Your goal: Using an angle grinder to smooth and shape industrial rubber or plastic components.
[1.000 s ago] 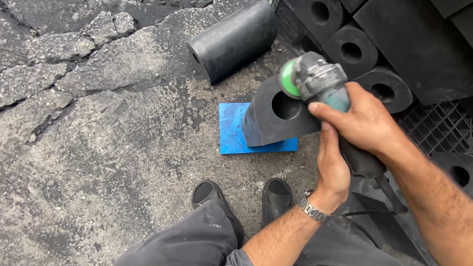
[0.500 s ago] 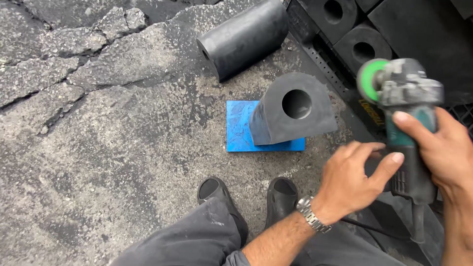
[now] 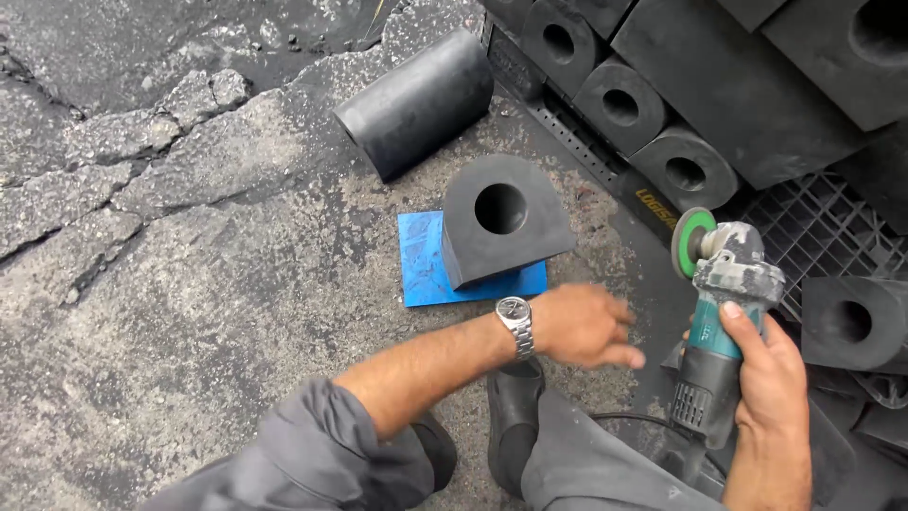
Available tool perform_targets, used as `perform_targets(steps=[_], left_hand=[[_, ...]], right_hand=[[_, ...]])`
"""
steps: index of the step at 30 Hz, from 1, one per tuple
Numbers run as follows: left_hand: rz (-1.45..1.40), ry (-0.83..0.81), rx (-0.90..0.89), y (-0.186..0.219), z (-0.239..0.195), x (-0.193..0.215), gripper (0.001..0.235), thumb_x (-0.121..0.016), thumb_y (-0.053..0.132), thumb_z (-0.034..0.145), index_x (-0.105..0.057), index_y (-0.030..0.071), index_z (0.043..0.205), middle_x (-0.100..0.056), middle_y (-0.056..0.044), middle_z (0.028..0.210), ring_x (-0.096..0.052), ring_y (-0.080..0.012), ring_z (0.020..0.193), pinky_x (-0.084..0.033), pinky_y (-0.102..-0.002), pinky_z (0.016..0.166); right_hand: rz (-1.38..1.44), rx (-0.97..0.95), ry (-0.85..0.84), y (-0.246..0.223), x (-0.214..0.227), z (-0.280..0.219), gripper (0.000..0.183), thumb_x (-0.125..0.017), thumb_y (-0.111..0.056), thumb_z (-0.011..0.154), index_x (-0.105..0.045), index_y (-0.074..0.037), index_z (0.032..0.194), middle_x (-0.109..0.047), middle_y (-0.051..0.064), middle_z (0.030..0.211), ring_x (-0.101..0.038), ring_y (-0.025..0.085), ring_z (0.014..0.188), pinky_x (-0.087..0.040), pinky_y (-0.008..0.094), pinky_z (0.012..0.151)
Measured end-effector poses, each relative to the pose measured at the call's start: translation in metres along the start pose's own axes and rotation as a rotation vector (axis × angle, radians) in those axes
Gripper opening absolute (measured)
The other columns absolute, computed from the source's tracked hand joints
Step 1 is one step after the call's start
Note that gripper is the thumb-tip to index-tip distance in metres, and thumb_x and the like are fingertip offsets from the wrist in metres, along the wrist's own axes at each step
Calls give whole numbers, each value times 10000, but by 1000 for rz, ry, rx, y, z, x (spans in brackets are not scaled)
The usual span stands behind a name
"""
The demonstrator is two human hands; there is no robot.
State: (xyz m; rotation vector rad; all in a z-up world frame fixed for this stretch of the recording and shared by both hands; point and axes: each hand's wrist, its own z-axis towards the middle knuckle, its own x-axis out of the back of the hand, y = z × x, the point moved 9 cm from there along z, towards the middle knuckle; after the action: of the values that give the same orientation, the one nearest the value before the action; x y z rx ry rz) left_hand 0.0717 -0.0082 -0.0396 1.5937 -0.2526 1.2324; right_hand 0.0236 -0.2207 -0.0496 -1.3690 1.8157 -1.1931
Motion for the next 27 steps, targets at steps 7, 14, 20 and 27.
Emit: perform_targets(steps=[7,14,20,27], left_hand=[[82,-35,-250,-4,-85,65,353,-798,321,819,-695,82,1056,-626,-101,1176,-577,-305,1212,-448,-445,1113],[231,421,153,-57,-125,145,656,-838,357,771,-593,27,1282,-503,-240,1385,-492,-441,1311,-393,-533,1110],[76,594,320,-79,-146,117,729,-859,393,837,-558,109,1437,-392,-210,1600,-564,-396,1339,-513,-441,1053],[68,710,315,-85,-152,110,801,-883,393,837,-522,112,1494,-396,-167,1628,-539,-361,1423,-511,-427,1120]], right_hand=[[-57,36,0,-4,7,-13,353,-670,-224,1027,-611,5,1289,-693,101,991,-670,173,806,-548,313,715],[-238,57,-76,-27,-23,-28,447,-724,-189,922,-622,6,1311,-705,35,1087,-650,93,914,-525,254,808],[-600,80,-270,-81,-95,-38,457,-789,-258,815,-659,-24,1185,-690,9,958,-586,52,823,-501,244,703],[-1158,-63,-272,-94,-122,-33,514,-849,-473,771,-655,-47,985,-595,93,626,-479,159,526,-421,369,484]])
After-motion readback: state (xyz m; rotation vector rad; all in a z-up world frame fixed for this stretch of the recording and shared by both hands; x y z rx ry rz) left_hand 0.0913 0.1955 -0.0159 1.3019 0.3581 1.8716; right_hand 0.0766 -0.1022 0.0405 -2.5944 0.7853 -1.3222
